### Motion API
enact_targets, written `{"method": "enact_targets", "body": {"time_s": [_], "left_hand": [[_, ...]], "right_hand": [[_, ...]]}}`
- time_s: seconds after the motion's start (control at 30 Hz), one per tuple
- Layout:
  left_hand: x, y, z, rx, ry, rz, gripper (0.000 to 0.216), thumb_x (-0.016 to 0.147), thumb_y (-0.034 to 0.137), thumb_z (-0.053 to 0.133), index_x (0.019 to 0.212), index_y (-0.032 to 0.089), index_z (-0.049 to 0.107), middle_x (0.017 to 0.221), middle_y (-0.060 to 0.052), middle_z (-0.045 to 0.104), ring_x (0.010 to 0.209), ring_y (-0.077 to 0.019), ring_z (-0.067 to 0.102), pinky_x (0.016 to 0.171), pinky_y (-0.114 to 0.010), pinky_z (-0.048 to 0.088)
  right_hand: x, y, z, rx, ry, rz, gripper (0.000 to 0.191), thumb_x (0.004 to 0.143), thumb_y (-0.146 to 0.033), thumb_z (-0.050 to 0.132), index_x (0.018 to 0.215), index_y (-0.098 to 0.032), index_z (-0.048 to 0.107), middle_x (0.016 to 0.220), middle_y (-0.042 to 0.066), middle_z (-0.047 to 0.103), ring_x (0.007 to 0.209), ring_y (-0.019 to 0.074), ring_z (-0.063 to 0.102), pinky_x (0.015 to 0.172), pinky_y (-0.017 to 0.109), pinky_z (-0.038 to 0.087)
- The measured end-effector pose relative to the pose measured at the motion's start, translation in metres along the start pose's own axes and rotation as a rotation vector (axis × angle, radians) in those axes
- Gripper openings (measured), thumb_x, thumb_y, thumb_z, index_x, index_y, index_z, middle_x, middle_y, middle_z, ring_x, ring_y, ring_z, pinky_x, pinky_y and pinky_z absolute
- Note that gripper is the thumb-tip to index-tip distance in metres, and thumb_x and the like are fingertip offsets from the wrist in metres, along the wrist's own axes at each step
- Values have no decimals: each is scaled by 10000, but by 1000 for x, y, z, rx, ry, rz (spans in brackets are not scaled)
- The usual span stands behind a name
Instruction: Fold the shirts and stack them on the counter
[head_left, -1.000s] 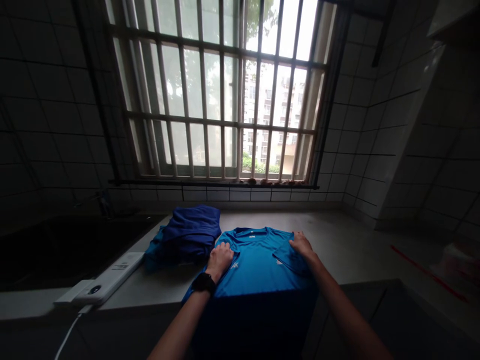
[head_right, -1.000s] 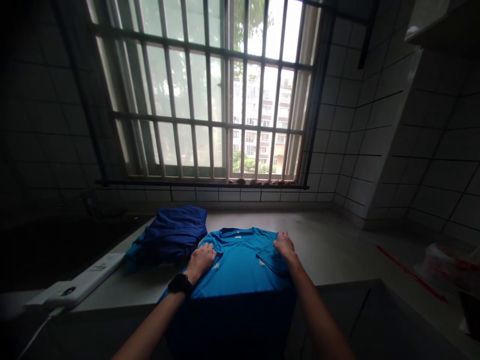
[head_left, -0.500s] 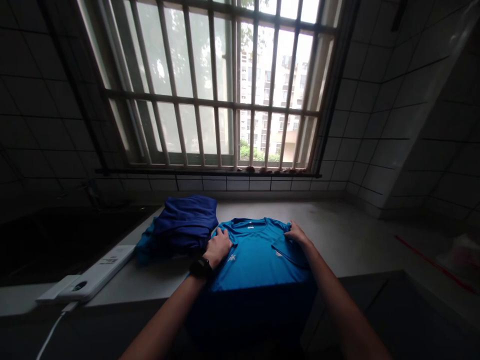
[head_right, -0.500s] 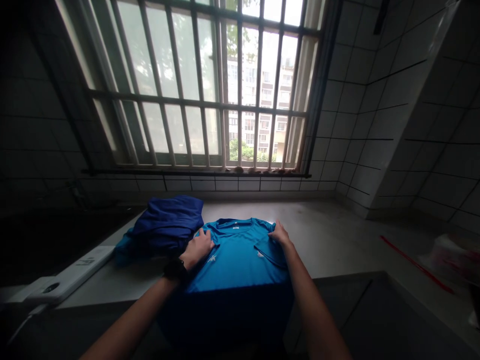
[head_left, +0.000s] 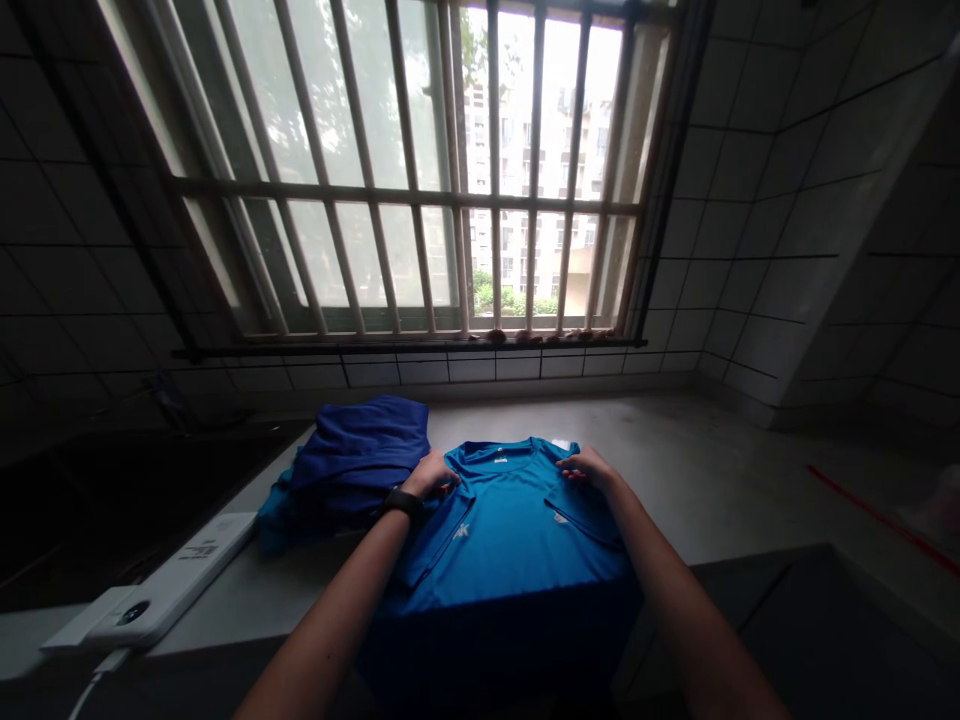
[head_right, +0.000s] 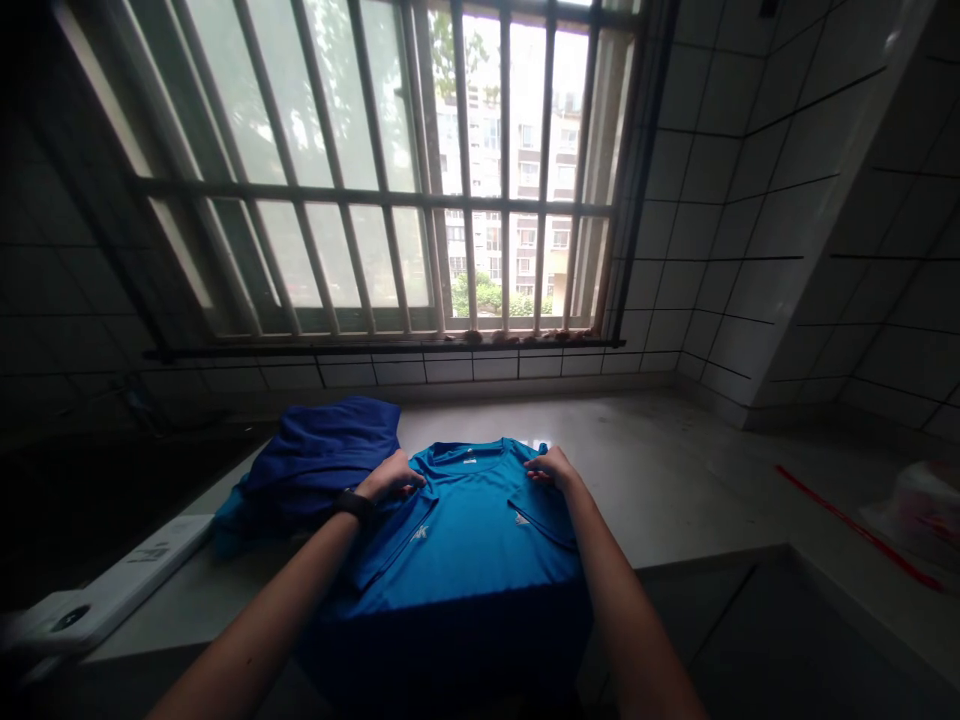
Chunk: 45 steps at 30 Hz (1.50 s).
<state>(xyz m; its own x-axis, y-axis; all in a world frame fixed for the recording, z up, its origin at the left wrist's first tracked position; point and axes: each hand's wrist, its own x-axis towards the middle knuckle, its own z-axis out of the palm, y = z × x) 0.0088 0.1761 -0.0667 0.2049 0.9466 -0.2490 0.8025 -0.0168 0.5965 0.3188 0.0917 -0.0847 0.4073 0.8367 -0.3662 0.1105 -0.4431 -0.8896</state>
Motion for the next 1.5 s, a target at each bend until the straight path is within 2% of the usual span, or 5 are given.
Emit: {"method": "enact_targets", "body": {"time_s": [0.27,0.6,0.93,1.17,1.5], "left_hand": [[13,4,-6,43,113,114,162,711,29,619,758,179,583,750,-65,746,839,-229,763,709,-267,582],[35,59,-20,34,458,508,192,853,177,534,1038,186,583,1229,-150,710,1151,-236,672,1006,-334,508],[9,31,-24,5,314,436,99,738,194,539,807,210,608,1187,-71,776,1094,-225,709,940,-270,532],[-45,27,-40,-142,358,463,320,814,423,550,986,189,685,1136,-71,783,1026,-246,709,880,-299,552],[-85,-65,36,16,93,585,308,620,152,483,805,197,724,1423,-126,661,1306,-309,630,1169,-438,467]], "right_hand": [[8,-13,-1,49,-136,-143,155,782,-45,547,796,-199,547,766,28,675,788,179,732,776,281,617],[31,-46,14,-79,240,-606,293,809,-355,699,1052,-203,641,1075,53,718,1063,216,659,965,330,525],[18,-15,-1,-253,169,-565,235,886,-325,591,997,-181,740,1102,95,773,1076,243,691,1008,365,515],[-19,-10,-24,92,90,-765,440,936,-456,547,1207,-162,730,1191,109,748,1095,245,682,1012,377,524],[-58,78,-56,-523,-340,-804,401,938,-588,633,1034,-216,748,1445,139,589,1264,316,613,1091,477,518]]}}
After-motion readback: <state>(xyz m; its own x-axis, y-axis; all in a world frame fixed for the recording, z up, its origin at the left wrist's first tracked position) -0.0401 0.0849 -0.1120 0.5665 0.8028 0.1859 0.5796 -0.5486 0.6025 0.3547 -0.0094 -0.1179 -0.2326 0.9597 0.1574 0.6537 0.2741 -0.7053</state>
